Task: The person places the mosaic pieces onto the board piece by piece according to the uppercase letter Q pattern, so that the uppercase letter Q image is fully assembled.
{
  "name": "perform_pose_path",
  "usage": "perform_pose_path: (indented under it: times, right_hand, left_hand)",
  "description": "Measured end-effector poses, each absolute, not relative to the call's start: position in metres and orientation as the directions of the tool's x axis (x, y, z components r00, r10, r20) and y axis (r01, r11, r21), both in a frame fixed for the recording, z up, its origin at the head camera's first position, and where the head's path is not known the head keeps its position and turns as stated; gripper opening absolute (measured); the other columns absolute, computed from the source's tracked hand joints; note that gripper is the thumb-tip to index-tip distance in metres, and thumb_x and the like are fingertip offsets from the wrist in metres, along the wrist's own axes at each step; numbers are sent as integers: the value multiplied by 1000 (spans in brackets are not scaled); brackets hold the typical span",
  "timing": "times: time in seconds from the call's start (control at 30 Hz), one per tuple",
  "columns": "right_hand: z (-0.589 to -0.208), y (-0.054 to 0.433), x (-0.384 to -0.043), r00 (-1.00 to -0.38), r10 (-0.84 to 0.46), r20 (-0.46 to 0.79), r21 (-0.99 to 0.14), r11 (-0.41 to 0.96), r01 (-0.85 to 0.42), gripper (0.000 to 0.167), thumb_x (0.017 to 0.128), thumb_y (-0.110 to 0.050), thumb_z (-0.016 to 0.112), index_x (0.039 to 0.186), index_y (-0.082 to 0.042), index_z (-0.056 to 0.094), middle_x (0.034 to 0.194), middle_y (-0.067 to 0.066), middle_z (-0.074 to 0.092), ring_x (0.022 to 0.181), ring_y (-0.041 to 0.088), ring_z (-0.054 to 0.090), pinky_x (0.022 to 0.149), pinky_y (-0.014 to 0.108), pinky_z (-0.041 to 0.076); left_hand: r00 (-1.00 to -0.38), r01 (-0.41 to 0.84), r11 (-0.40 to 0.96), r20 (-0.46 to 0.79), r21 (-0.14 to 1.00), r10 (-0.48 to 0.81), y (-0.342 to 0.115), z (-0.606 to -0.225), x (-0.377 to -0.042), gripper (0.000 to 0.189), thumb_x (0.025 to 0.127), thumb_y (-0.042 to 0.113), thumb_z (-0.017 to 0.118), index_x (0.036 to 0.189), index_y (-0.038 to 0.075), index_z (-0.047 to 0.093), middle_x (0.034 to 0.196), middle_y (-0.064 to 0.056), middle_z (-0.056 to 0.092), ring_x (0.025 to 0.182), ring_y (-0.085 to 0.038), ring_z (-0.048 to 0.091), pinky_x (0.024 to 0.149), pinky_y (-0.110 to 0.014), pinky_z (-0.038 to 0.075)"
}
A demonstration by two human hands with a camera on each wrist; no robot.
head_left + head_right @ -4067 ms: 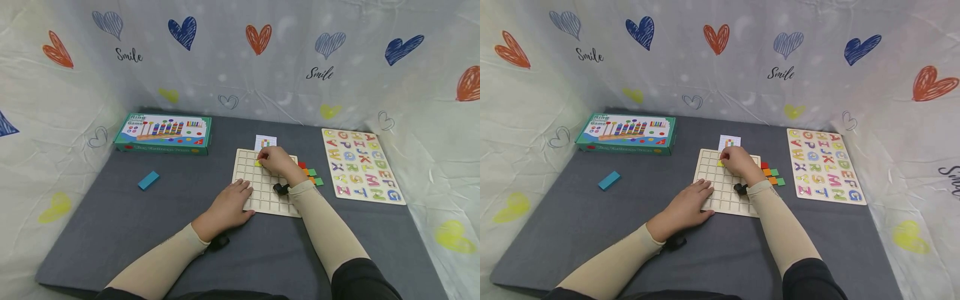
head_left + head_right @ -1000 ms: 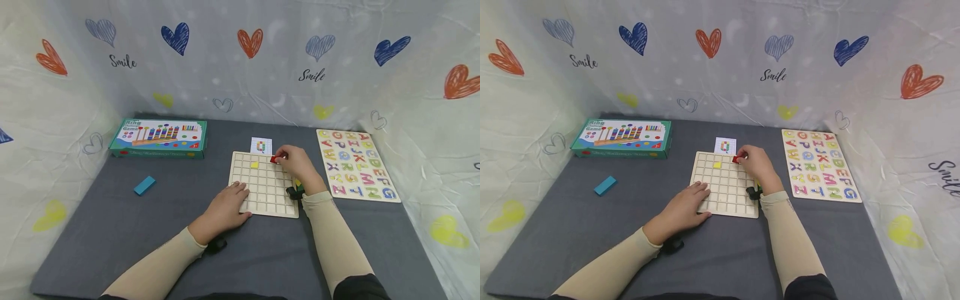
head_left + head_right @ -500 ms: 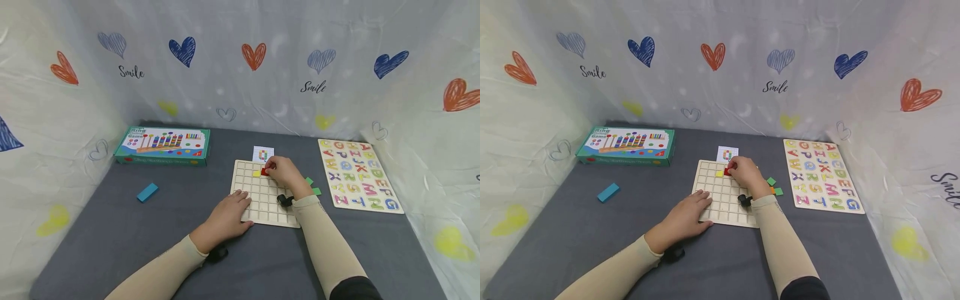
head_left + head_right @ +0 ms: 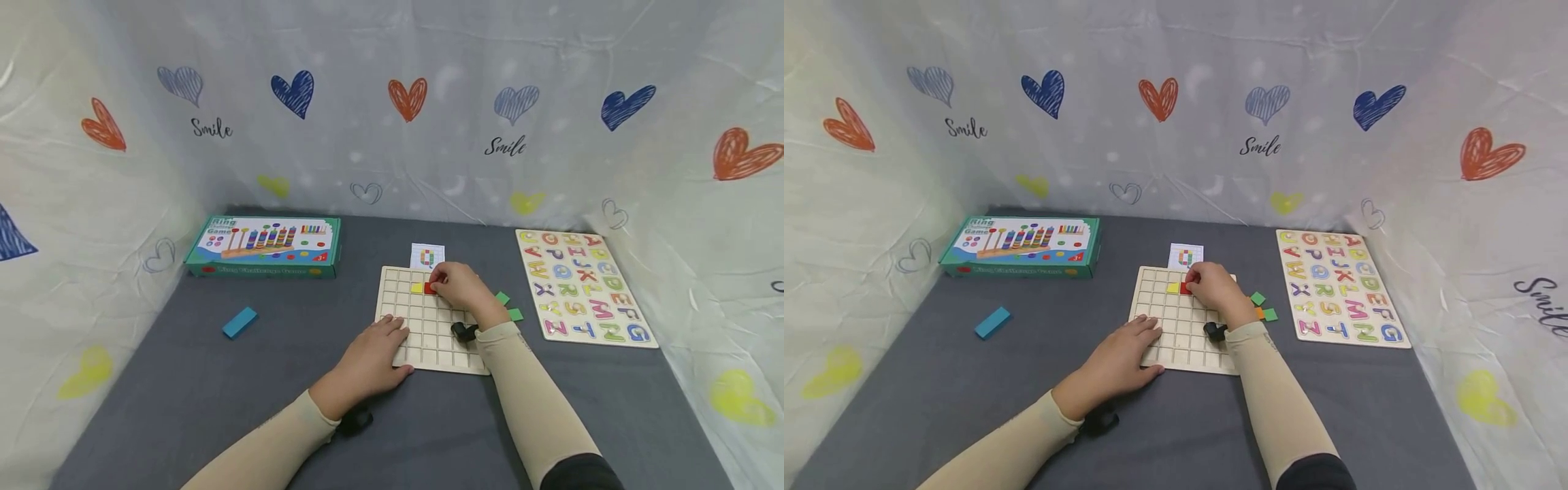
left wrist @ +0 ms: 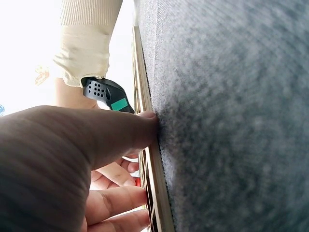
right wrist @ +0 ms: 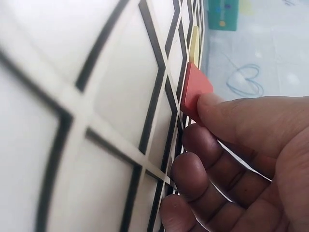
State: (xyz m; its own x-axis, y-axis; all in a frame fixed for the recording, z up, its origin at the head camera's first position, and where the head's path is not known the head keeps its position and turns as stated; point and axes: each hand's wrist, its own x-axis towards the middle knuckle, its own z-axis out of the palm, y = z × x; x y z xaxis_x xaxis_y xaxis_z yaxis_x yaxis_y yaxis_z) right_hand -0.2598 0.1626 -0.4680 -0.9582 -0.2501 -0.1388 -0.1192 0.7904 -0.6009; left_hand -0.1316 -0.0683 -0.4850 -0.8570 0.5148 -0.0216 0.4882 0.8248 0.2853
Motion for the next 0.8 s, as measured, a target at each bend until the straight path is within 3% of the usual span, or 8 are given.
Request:
perform_pose_path:
  times: [0.47,0.8]
  right_hand:
    - [-474,159,-259,-962,-253,-99,-576,803,-152,12,108,-16,69,101,-10,76,92,7,71,81,21,62,75,36,52]
    - [-478,159,-263,-963,-250,-96,-558,815,-156,11,108,-16,68,103,-10,76,98,7,74,85,23,65,80,40,56]
  left_hand:
    - [-861,479,825,-19,301,508,-68,-488,-129,71,95,46,82,152,8,64,164,-11,56,159,-33,45,129,-51,42]
    - [-858,490,824,-11,286,514,-68,-489,-132,72,95,47,82,153,8,63,164,-11,56,159,-33,45,130,-49,40]
